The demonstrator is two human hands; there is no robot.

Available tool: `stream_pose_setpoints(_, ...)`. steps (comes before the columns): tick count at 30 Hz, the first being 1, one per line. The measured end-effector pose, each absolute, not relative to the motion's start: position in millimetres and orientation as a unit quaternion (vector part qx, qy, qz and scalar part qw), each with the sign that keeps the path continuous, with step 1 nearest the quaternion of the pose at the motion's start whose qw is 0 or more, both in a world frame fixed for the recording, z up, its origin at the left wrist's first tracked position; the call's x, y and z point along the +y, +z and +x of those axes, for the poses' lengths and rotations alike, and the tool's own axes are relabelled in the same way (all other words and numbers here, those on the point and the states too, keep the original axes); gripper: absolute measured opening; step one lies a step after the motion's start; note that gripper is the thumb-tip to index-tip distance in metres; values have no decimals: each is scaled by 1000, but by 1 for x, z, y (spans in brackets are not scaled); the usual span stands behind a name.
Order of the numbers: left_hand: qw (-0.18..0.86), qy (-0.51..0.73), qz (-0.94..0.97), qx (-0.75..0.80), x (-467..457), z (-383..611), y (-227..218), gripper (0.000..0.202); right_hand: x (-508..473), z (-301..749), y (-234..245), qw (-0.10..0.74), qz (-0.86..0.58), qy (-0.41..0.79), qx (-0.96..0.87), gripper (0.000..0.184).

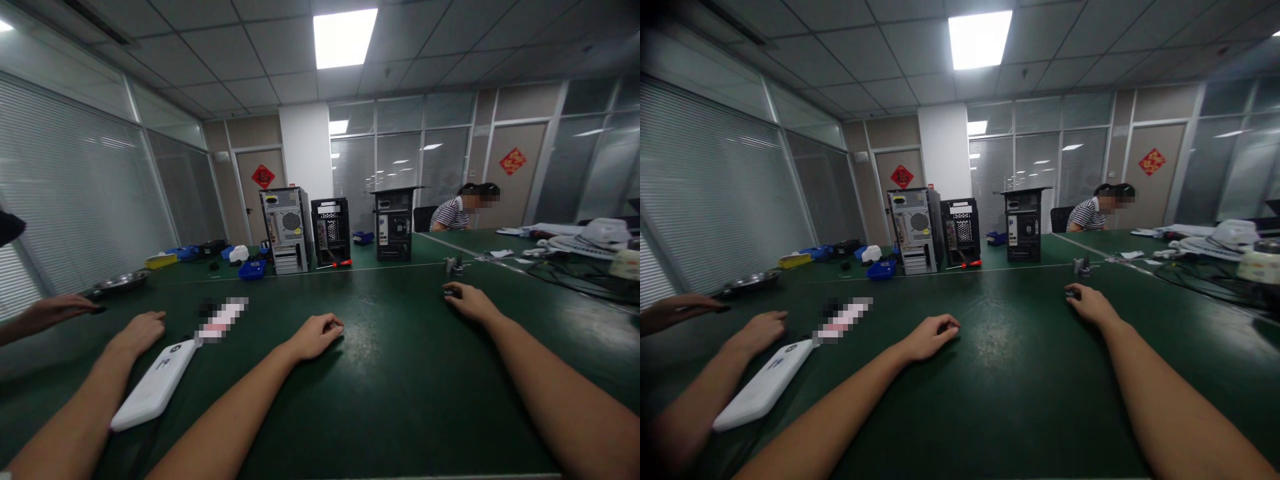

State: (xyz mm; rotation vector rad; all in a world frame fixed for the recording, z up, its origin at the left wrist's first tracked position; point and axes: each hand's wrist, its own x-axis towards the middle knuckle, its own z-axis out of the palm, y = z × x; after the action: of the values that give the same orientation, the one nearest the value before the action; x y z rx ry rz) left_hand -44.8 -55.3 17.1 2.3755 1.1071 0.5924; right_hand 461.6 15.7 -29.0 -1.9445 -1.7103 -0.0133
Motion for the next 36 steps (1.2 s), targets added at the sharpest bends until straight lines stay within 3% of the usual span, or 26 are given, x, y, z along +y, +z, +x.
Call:
stream_pose_setpoints(5,231,221,863,391,-55,-47,17,40,16,440,-25,269,-698,-31,-663,53)
stream_pose_setpoints(12,228,220,865,388,-54,-49,16,40,-5,345,15,269,-559,-46,-783,53)
stream_pose_setpoints(23,222,227,869,381,-59,-46,20,31,-67,186,27,168,-312,-71,-932,39)
stream_pose_setpoints(32,187,226,871,394,-55,-44,16,24,-66,187,24,170,-326,-87,-926,46)
stream_pose_setpoints(36,194,232,869,392,-56,-43,17,25,-60,194,22,232,-385,-82,-890,47)
